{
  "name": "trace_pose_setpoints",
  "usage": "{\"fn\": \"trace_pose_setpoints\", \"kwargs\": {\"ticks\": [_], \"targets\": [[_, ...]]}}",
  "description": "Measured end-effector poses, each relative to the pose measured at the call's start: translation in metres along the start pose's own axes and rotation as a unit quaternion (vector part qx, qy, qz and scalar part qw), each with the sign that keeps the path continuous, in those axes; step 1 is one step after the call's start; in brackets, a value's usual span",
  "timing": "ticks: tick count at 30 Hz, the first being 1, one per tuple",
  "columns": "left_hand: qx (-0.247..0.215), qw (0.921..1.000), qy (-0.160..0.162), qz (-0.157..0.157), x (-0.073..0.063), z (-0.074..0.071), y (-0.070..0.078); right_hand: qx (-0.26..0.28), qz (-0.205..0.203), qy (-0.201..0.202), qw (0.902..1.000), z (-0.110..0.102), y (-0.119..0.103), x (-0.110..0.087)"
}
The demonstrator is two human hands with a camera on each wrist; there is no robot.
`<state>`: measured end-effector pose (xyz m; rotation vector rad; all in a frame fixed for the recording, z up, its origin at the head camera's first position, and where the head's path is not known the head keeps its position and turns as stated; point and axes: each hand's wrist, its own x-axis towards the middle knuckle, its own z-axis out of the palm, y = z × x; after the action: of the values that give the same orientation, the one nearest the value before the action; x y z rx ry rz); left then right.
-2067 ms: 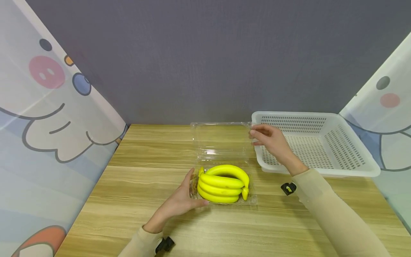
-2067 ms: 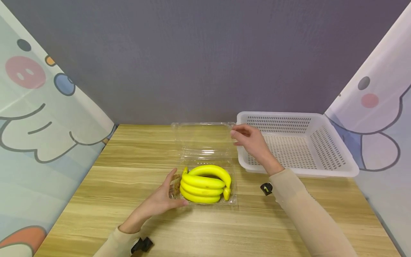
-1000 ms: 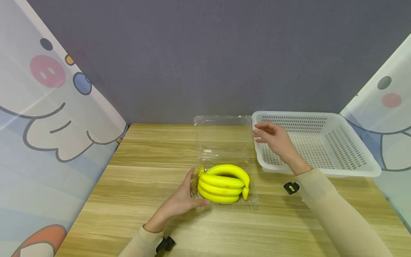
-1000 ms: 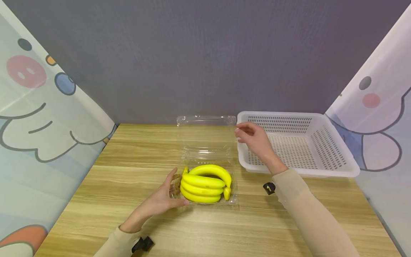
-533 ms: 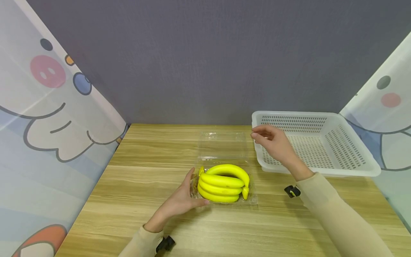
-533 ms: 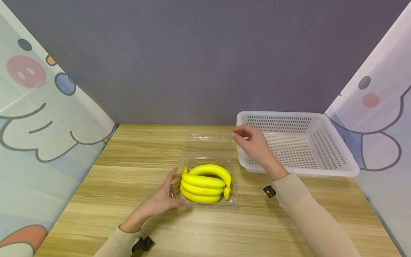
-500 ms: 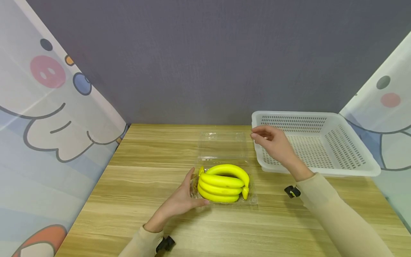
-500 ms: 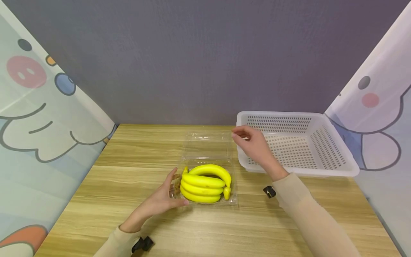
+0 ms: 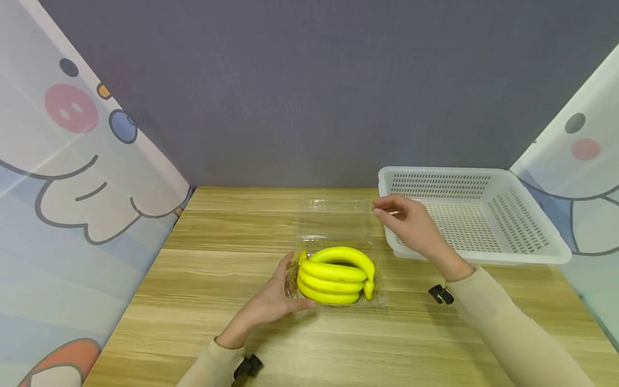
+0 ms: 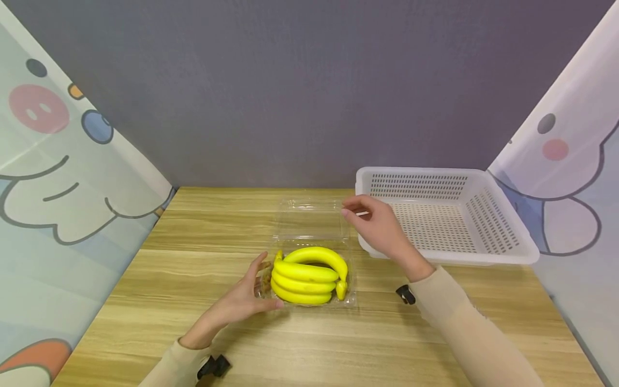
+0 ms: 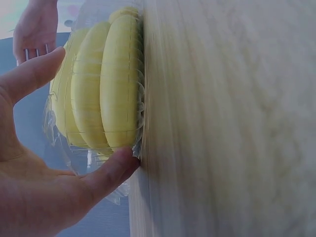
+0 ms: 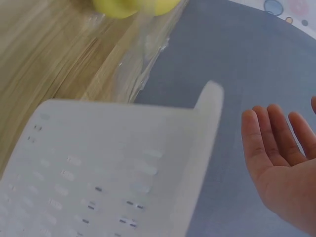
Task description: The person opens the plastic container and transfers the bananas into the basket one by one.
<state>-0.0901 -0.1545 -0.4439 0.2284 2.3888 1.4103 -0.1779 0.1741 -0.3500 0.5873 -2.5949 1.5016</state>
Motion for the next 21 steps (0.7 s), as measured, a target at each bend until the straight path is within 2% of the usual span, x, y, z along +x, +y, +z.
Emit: {"fn": "trace_pose_setpoints", "kwargs": {"ticks": [13, 21], "targets": [[-0.015, 0.9998, 0.010, -0.010, 0.001, 0.000, 0.001, 0.026, -0.006, -0.014, 0.9995, 0.006, -0.008, -0.008], [-0.028, 0.9995, 0.009, -0.010, 0.001, 0.000, 0.000, 0.032, -0.023, -0.017, 0.9991, 0.012, -0.014, -0.013]]}}
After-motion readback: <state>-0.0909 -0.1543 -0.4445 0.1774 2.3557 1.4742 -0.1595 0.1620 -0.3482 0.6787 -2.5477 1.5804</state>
